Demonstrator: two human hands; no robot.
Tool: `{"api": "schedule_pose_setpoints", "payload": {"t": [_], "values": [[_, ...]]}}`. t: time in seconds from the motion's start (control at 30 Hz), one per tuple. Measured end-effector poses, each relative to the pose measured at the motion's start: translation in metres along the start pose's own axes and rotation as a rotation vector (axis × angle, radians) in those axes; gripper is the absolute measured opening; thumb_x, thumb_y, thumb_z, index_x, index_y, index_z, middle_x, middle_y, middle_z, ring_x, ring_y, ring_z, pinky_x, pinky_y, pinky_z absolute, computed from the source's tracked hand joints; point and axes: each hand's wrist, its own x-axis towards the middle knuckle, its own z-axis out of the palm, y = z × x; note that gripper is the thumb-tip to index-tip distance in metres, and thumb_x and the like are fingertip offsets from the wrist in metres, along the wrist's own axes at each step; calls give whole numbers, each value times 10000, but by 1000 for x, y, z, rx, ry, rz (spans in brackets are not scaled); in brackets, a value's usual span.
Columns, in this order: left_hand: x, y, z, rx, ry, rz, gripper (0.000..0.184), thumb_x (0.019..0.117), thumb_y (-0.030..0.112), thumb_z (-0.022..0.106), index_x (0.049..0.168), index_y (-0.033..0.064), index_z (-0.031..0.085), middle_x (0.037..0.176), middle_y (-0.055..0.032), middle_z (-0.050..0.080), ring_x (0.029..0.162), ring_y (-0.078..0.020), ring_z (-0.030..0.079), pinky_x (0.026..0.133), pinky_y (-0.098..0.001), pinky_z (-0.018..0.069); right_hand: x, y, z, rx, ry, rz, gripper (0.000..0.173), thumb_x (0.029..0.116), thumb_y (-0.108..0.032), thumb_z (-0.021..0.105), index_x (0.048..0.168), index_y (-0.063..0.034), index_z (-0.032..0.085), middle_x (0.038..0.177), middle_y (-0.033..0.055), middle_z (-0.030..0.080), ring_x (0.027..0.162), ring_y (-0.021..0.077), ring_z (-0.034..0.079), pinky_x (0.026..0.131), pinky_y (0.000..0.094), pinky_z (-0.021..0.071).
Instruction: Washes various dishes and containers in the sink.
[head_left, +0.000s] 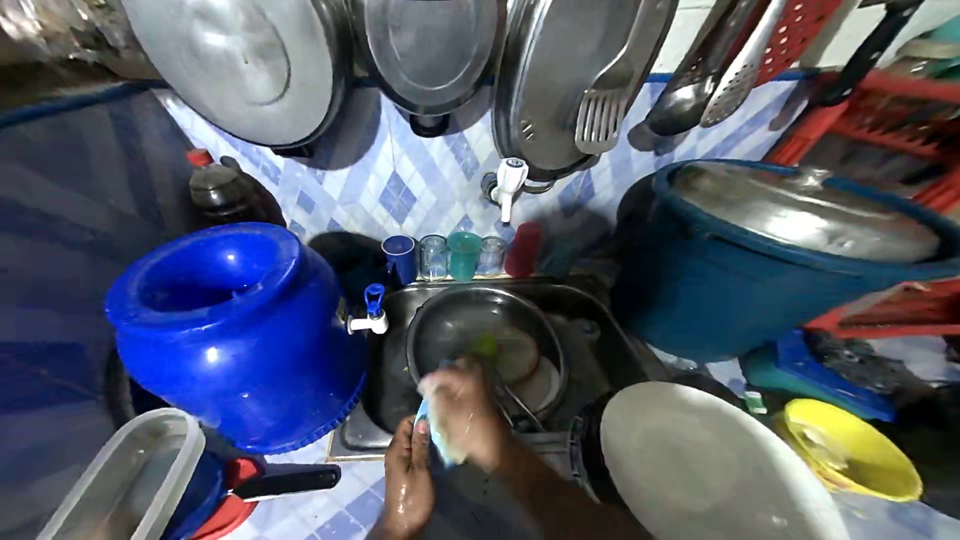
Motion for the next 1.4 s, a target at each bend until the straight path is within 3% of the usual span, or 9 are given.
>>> {"api": "schedule_pose_setpoints", "payload": {"t": [0.07, 0.33, 0.53, 0.73, 0.97, 1.17, 1.27, 1.33, 1.4], "values": [[-6, -14, -2, -14, 69, 86, 332, 914, 28, 554, 1111, -238, 586, 994, -186, 692, 967, -54, 648, 937, -224, 511, -22, -18, 25, -206, -48, -82, 433, 965, -458, 598, 1119, -83, 751, 1333, 208, 634, 1317, 433, 523, 1106, 625, 354], [18, -4, 20, 200, 309, 161, 442, 1040, 108, 473, 614, 24, 555, 524, 64, 458, 494, 46, 471, 508, -150, 416, 64, 30, 2, 248, 13, 468, 412, 1103, -298, 471, 1341, 21, 577, 1239, 289, 622, 1107, 412, 614, 945, 591, 481], [26, -31, 9, 227, 279, 115, 298, 1014, 117, 541, 930, -122, 697, 797, -141, 700, 771, -136, 683, 792, -333, 567, -7, -22, 34, -144, -105, 6, 465, 1075, -315, 439, 1418, -52, 610, 1593, 173, 435, 1539, 352, 286, 1277, 512, 150], [21, -1, 29, 301, 365, 158, 497, 1041, 86, 460, 545, 54, 454, 476, 86, 360, 428, 60, 390, 448, -139, 349, 70, 19, -4, 171, -97, 440, 415, 1112, -276, 430, 1251, 53, 642, 1240, 292, 644, 1157, 414, 630, 1004, 586, 477], [18, 9, 16, 157, 278, -39, 216, 967, -10, 540, 987, -207, 626, 844, -178, 687, 799, -87, 664, 824, -231, 549, -5, -19, 37, -205, -140, -43, 611, 1061, -474, 395, 1512, -81, 514, 1658, 146, 339, 1558, 374, 237, 1266, 607, 108], [13, -3, 25, 297, 390, 166, 493, 1063, 106, 413, 578, 40, 473, 499, 87, 346, 445, 64, 390, 466, -128, 359, 72, 15, -3, 45, -173, 385, 396, 1089, -287, 471, 1193, 43, 664, 1219, 272, 659, 1160, 411, 637, 976, 601, 497], [17, -2, 24, 367, 405, 158, 479, 1065, 122, 413, 611, -3, 500, 523, 51, 386, 476, 41, 421, 495, -150, 376, 48, -4, 5, -62, -103, 322, 535, 1091, -442, 425, 1274, 0, 664, 1385, 221, 608, 1333, 376, 546, 1112, 574, 412], [22, -29, 13, 264, 330, 221, 417, 1072, 160, 419, 859, -120, 642, 714, -59, 635, 696, -27, 628, 696, -229, 530, 7, -19, 27, -178, -138, 94, 633, 1059, -528, 424, 1472, -65, 553, 1622, 166, 396, 1557, 422, 194, 1246, 661, 78], [23, -45, 8, 180, 333, 230, 340, 1024, 149, 482, 869, -96, 660, 738, -52, 677, 727, -37, 674, 718, -251, 568, -11, -15, 41, -180, -47, -61, 515, 1048, -442, 470, 1376, -90, 654, 1522, 112, 546, 1540, 431, 243, 1227, 695, 58]]}}
